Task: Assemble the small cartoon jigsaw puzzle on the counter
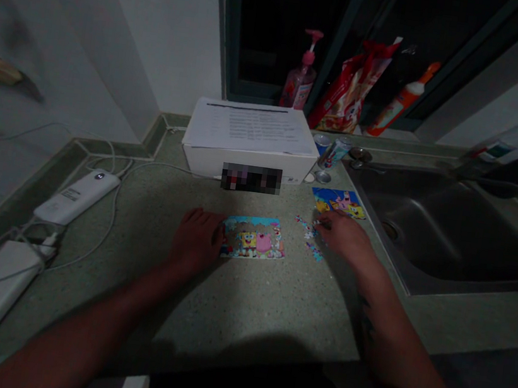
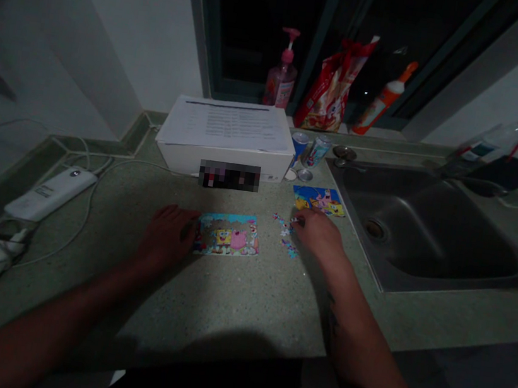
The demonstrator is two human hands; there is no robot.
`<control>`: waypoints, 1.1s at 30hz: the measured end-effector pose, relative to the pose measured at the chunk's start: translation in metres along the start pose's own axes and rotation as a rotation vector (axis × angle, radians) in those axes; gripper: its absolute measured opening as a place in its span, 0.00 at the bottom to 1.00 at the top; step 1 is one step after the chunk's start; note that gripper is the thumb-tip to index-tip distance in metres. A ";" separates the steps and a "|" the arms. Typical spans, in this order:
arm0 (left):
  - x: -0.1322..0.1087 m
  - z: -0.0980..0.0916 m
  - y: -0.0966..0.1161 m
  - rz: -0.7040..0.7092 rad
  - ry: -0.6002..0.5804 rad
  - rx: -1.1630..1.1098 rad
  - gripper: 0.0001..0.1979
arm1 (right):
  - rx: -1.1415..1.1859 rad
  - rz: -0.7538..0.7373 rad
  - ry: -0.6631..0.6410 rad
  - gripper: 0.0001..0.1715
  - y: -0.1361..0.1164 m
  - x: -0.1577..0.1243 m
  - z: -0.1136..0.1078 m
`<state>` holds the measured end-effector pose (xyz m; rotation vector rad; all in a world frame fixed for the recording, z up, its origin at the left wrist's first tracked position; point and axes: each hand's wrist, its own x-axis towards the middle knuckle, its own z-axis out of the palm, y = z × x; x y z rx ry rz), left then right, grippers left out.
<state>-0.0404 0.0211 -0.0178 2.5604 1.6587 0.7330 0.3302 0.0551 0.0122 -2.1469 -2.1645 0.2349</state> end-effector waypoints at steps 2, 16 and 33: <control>0.000 -0.001 0.000 -0.006 -0.004 -0.011 0.14 | 0.011 0.000 0.001 0.11 0.002 0.001 0.000; -0.004 -0.006 0.008 0.111 0.075 -0.131 0.10 | 0.794 -0.162 -0.004 0.11 -0.044 -0.012 0.009; -0.012 -0.011 0.027 0.272 -0.036 -0.406 0.23 | 1.135 -0.168 -0.226 0.07 -0.109 -0.042 0.041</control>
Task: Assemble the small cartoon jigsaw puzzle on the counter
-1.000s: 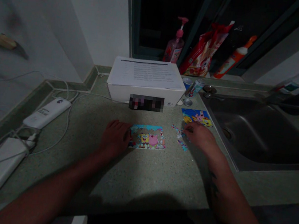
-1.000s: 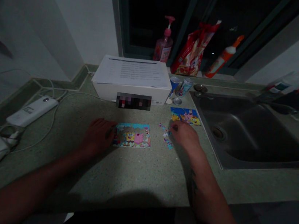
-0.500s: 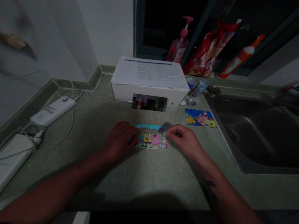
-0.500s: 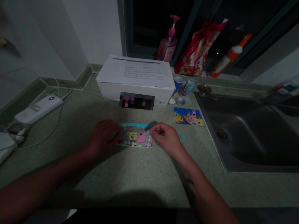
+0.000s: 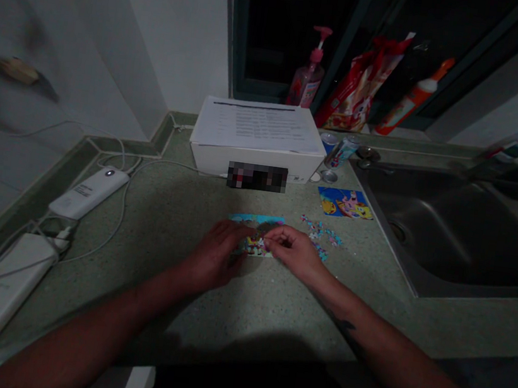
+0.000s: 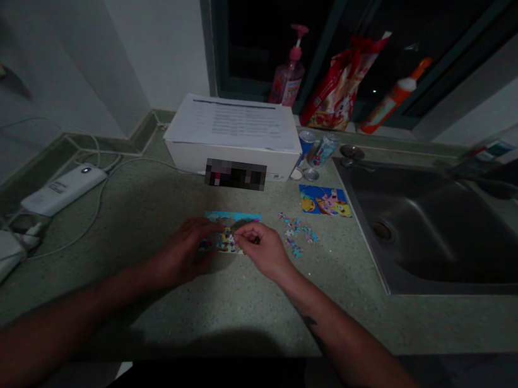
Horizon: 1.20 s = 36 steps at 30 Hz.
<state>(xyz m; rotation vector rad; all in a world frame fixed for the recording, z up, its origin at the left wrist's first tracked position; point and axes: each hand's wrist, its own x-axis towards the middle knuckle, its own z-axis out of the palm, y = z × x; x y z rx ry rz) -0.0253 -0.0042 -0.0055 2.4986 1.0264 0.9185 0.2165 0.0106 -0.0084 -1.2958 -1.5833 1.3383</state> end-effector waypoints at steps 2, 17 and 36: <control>0.000 0.002 0.000 0.021 -0.009 -0.002 0.22 | 0.012 -0.005 -0.003 0.07 0.000 0.000 0.001; 0.002 0.007 -0.005 0.165 0.118 -0.021 0.14 | 0.026 0.000 -0.052 0.07 -0.001 -0.003 0.008; 0.003 0.006 -0.010 0.048 0.226 0.061 0.08 | -0.163 -0.264 0.333 0.08 -0.001 0.002 -0.014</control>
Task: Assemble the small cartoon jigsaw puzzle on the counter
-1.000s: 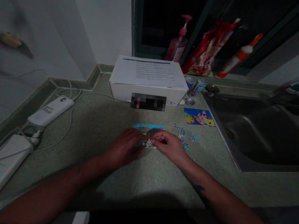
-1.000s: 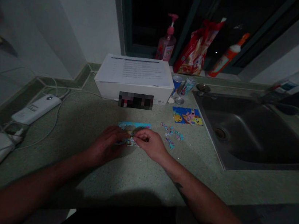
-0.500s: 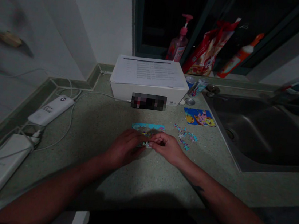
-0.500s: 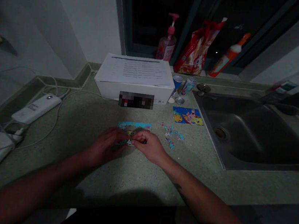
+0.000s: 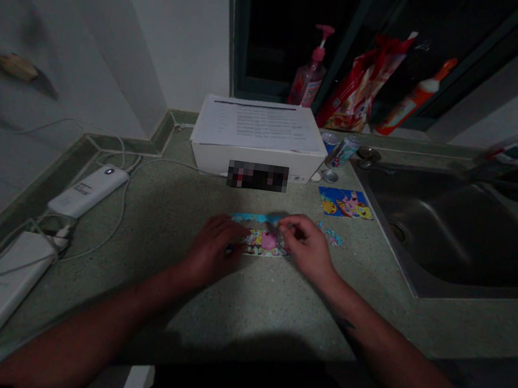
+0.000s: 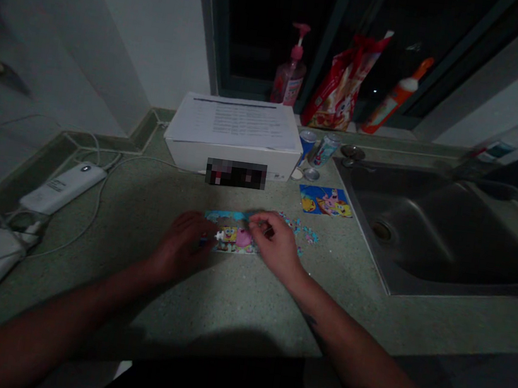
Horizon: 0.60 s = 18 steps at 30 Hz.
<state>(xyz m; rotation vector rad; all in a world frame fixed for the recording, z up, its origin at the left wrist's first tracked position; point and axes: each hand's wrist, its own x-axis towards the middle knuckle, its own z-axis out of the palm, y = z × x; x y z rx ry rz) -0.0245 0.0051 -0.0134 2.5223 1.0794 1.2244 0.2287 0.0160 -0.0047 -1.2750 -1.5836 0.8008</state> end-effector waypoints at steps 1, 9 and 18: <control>0.000 0.000 0.000 -0.010 0.001 0.006 0.08 | -0.019 -0.032 0.040 0.08 0.000 0.001 -0.003; -0.001 -0.001 -0.001 -0.035 0.016 0.011 0.07 | -0.127 -0.245 0.184 0.06 -0.008 0.005 -0.013; 0.001 -0.001 0.001 0.017 0.046 -0.030 0.09 | -0.327 -0.471 -0.109 0.13 -0.007 -0.004 -0.004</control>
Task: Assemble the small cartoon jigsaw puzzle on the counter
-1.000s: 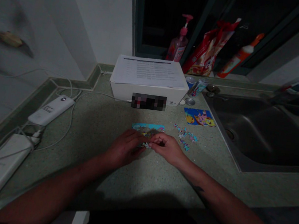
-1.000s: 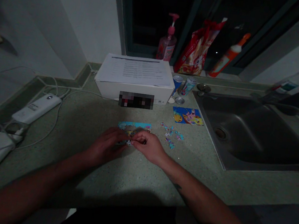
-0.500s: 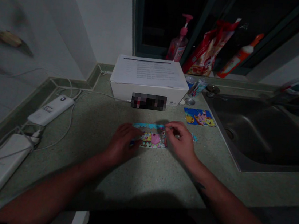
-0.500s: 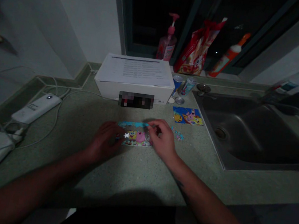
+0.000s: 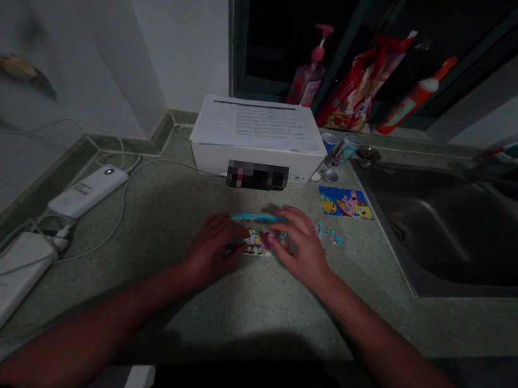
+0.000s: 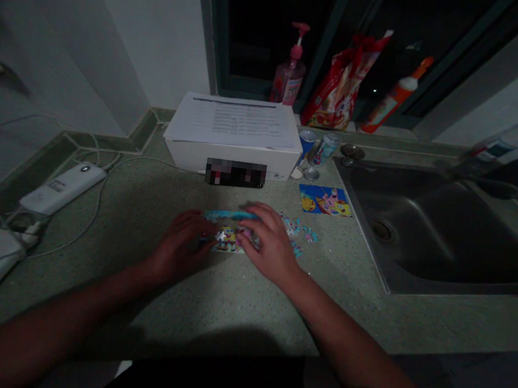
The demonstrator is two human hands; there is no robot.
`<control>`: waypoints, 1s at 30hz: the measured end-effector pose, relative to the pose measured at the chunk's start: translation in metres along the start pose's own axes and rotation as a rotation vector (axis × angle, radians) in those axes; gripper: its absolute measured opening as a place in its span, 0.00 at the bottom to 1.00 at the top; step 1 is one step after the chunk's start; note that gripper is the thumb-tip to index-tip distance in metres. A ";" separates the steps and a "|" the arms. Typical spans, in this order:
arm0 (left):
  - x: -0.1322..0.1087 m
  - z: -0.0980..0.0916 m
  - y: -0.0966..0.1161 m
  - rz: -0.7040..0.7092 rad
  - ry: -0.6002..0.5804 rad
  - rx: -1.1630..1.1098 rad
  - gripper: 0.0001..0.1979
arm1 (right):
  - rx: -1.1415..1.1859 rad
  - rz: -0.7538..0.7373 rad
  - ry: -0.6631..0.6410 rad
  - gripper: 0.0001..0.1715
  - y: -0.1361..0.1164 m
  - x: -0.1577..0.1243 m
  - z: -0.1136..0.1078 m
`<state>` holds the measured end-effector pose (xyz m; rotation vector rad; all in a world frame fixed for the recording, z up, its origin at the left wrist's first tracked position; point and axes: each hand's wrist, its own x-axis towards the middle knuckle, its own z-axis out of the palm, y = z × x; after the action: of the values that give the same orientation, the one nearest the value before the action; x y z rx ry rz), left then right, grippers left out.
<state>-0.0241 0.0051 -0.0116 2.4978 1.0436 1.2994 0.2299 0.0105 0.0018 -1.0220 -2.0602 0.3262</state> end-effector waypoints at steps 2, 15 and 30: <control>0.000 0.000 0.001 0.001 -0.007 -0.020 0.09 | -0.005 -0.031 -0.058 0.17 -0.004 -0.002 0.003; 0.002 0.000 0.005 0.051 -0.032 -0.072 0.11 | -0.009 -0.100 -0.096 0.12 -0.011 -0.001 0.010; -0.005 0.004 -0.004 -0.059 -0.139 -0.003 0.19 | -0.079 0.027 -0.133 0.11 0.025 0.002 -0.015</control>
<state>-0.0250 0.0062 -0.0192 2.4943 1.0735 1.0928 0.2545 0.0259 -0.0005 -1.1021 -2.1950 0.3366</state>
